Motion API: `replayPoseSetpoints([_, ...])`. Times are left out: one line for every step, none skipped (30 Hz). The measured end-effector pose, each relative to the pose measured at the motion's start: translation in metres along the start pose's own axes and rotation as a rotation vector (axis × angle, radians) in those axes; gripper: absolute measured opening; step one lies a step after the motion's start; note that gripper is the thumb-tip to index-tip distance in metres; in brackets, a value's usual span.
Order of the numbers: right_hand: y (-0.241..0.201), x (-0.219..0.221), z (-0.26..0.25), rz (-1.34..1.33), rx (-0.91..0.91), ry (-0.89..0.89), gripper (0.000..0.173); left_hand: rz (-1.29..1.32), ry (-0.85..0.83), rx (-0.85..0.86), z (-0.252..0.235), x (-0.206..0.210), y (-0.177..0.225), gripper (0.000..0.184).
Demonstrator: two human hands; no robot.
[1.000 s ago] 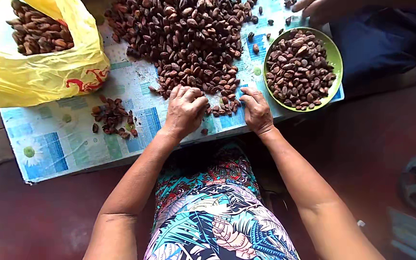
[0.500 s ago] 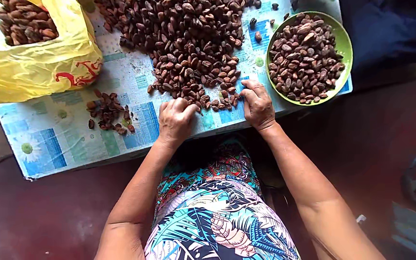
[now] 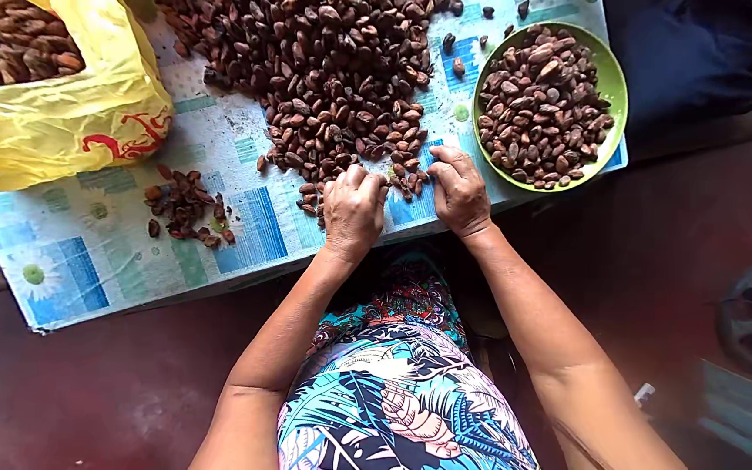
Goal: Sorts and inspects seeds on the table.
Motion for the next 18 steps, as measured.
replayPoseSetpoints([0.000,0.000,0.000,0.000,0.004,-0.001,0.024,0.063,0.008,-0.032,0.001,-0.005,-0.005,0.020])
replayPoseSetpoints([0.000,0.000,0.000,0.004,0.006,-0.004,0.024,0.129,0.015,-0.068,0.003,-0.010,-0.011,0.021])
replayPoseSetpoints([0.000,0.000,0.000,0.005,0.007,-0.004,0.024,0.205,0.026,-0.114,0.006,-0.016,-0.019,0.021])
replayPoseSetpoints([0.001,0.000,0.000,0.006,0.007,-0.003,0.024,0.321,0.038,-0.190,0.009,-0.021,-0.028,0.022])
replayPoseSetpoints([0.001,0.000,0.000,0.007,0.004,-0.002,0.024,0.507,0.059,-0.289,0.013,-0.025,-0.037,0.021])
replayPoseSetpoints([0.000,0.000,0.001,0.010,0.002,0.000,0.024,0.761,0.103,-0.397,0.017,-0.027,-0.046,0.018])
replayPoseSetpoints([0.000,0.000,0.001,0.013,0.001,0.000,0.025,1.032,0.142,-0.484,0.020,-0.027,-0.051,0.017])
replayPoseSetpoints([0.000,0.001,0.000,0.016,0.000,-0.002,0.025,1.271,0.159,-0.538,0.022,-0.026,-0.055,0.024])
replayPoseSetpoints([0.000,0.001,0.000,0.020,0.000,-0.003,0.025,1.436,0.152,-0.565,0.023,-0.026,-0.058,0.033])
replayPoseSetpoints([0.000,0.001,0.000,0.026,0.001,-0.001,0.025,1.530,0.142,-0.582,0.023,-0.026,-0.060,0.040])
replayPoseSetpoints([0.000,0.001,0.000,0.031,0.004,-0.003,0.025,1.556,0.134,-0.592,0.022,-0.026,-0.062,0.043])
replayPoseSetpoints([0.000,0.001,0.000,0.038,0.006,-0.003,0.025,1.499,0.122,-0.594,0.020,-0.026,-0.062,0.041])
replayPoseSetpoints([0.000,0.001,0.000,0.042,0.007,-0.003,0.025,1.374,0.100,-0.583,0.016,-0.025,-0.060,0.035])
replayPoseSetpoints([0.000,0.002,0.000,0.044,0.005,-0.003,0.025,1.207,0.073,-0.552,0.013,-0.025,-0.055,0.024])
replayPoseSetpoints([0.000,0.002,0.000,0.045,0.001,-0.004,0.025,1.005,0.030,-0.464,0.008,-0.024,-0.048,0.014])
replayPoseSetpoints([0.000,0.002,0.000,0.045,-0.002,-0.002,0.025,0.781,-0.030,-0.310,0.004,-0.023,-0.037,0.013])
replayPoseSetpoints([0.000,0.002,0.000,0.044,-0.005,-0.001,0.025,0.555,-0.081,-0.154,-0.001,-0.019,-0.024,0.017])
replayPoseSetpoints([0.000,0.001,0.000,0.043,-0.008,0.002,0.025,0.374,-0.136,-0.036,-0.003,-0.014,-0.009,0.019])
Point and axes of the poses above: each hand's wrist, its own z-axis away from the middle knuckle, its own x-axis out of the palm, y = z × x, the point moved 8 cm from there along -z, towards the middle knuckle, and after that the axes turned 11 degrees about x, right-handed, at the moved point
